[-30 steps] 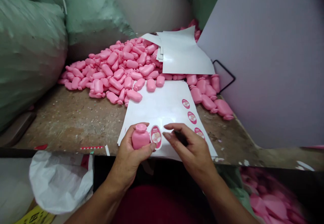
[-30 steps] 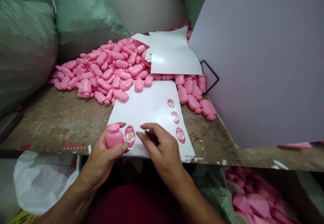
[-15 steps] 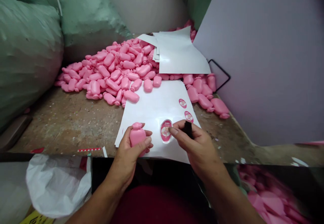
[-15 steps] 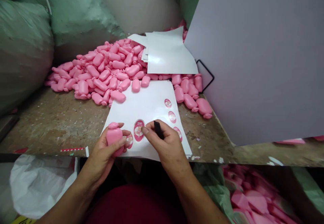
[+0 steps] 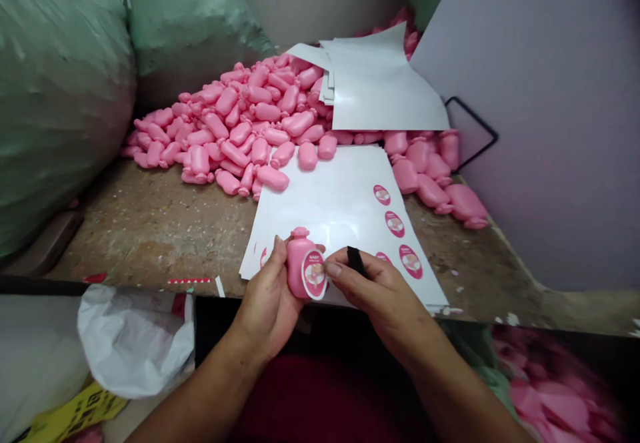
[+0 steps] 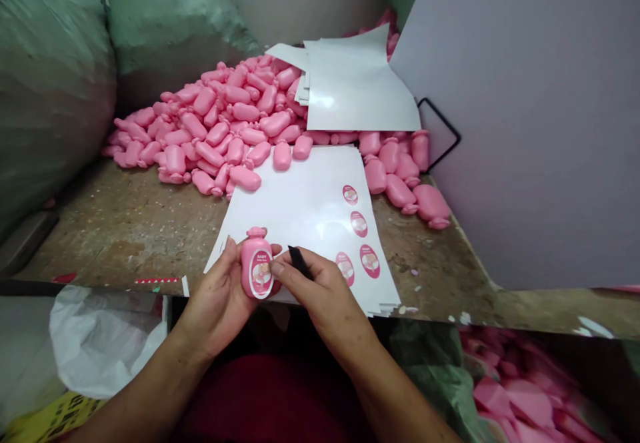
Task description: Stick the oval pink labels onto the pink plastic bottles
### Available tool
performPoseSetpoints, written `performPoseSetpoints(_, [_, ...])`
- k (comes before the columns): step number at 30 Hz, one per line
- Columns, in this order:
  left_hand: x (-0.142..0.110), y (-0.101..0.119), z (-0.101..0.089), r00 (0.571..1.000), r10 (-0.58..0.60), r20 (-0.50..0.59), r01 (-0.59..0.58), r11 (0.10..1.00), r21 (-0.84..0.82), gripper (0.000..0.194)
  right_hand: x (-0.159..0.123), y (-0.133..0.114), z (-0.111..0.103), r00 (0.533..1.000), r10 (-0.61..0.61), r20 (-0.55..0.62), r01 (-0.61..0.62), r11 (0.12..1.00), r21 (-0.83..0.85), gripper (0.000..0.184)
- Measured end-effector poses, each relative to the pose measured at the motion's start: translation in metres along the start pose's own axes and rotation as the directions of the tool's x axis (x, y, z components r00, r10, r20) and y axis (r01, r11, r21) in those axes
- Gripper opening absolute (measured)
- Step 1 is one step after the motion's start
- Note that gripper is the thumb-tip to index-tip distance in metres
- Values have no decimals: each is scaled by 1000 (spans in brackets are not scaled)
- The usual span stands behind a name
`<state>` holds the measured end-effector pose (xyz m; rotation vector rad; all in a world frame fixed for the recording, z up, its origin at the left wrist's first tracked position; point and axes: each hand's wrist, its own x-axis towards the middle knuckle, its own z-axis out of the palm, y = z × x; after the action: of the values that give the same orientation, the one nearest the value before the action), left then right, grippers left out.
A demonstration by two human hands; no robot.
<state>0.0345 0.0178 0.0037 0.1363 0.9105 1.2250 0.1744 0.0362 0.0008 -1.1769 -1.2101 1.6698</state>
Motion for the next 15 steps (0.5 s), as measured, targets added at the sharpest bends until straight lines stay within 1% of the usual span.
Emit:
performPoseSetpoints(2, [0, -1, -1, 1000, 23, 20, -24, 999, 23, 41, 1, -1, 1, 1000, 0, -4, 0, 1000, -27, 27])
performPoseSetpoints(4, [-1, -1, -1, 998, 48, 39, -50, 998, 40, 44, 1, -1, 1, 1000, 1, -8, -2, 999, -51, 27])
performPoseSetpoints(10, [0, -1, -1, 997, 55, 57, -58, 998, 38, 41, 2, 0, 0, 1000, 6, 11, -5, 998, -62, 28])
performPoseSetpoints(15, [2, -1, 1, 996, 55, 71, -58, 998, 40, 42, 3, 1, 1, 1000, 13, 2, -13, 998, -64, 28])
